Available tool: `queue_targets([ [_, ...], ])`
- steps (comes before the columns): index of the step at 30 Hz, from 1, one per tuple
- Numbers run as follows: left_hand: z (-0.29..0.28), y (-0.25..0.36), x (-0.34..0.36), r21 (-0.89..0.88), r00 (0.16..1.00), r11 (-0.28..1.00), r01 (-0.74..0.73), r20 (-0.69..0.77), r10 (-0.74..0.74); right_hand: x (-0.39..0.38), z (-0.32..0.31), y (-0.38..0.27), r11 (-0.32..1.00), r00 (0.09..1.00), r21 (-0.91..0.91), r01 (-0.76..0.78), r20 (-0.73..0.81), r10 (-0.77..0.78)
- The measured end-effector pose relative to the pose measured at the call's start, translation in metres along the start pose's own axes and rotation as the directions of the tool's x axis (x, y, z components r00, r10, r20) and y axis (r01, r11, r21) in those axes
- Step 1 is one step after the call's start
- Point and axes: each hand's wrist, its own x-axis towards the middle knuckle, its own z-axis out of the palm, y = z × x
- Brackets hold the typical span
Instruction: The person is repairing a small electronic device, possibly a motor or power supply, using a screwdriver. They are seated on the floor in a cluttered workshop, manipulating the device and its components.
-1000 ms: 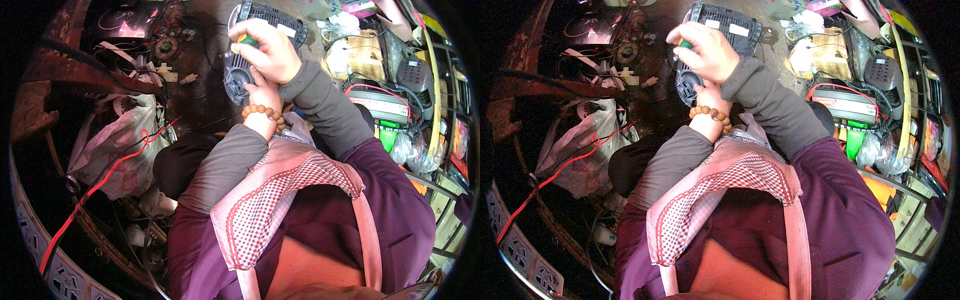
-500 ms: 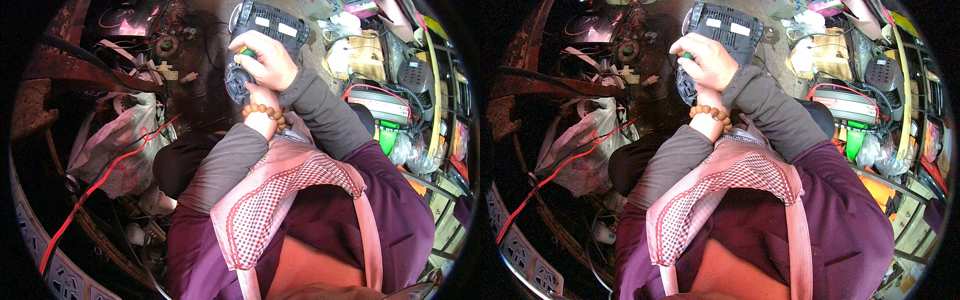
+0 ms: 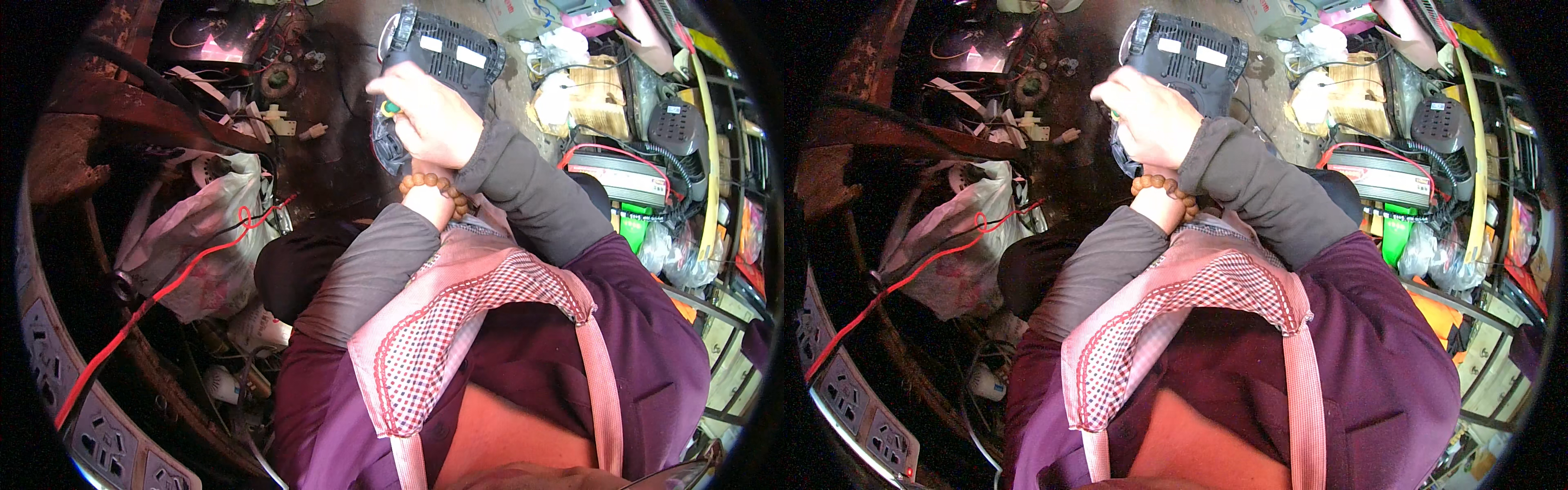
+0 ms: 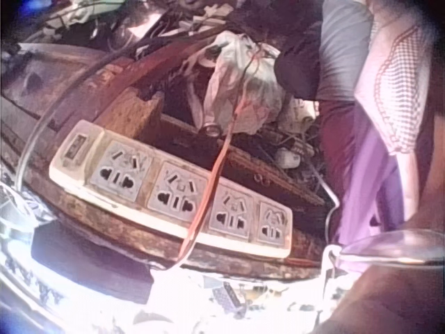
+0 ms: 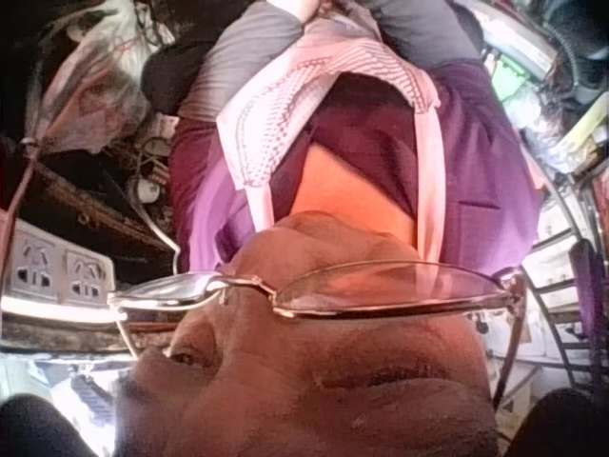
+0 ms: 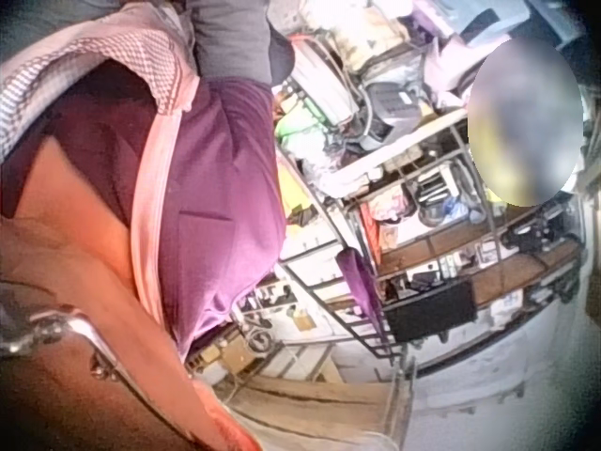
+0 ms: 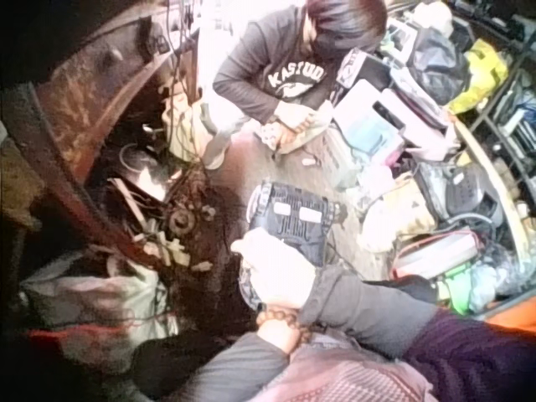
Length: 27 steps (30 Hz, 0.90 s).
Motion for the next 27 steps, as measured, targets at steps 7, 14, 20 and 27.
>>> queue_targets([
  [7, 0.031, 0.002, 0.012, 0.013, 0.988, 0.997, 0.078, 0.136, -0.079, 0.001, -0.013, 0.004, 0.998, 0.996, -0.044, -0.039, 0.080, 0.042],
  [14, 0.005, 0.004, 0.023, 0.023, 0.942, 0.994, 0.111, 0.317, -0.112, 0.012, -0.016, 0.003, 0.970, 0.941, -0.196, -0.144, 0.278, 0.196],
  [20, 0.008, 0.009, 0.025, 0.017, 0.916, 0.988, 0.152, 0.372, -0.148, 0.018, -0.017, -0.015, 0.964, 0.912, -0.255, -0.080, 0.372, 0.174],
  [27, -0.003, 0.010, 0.020, 0.069, 0.972, 0.994, 0.088, 0.212, -0.100, 0.024, -0.019, -0.015, 0.958, 0.888, -0.273, -0.089, 0.414, 0.200],
])
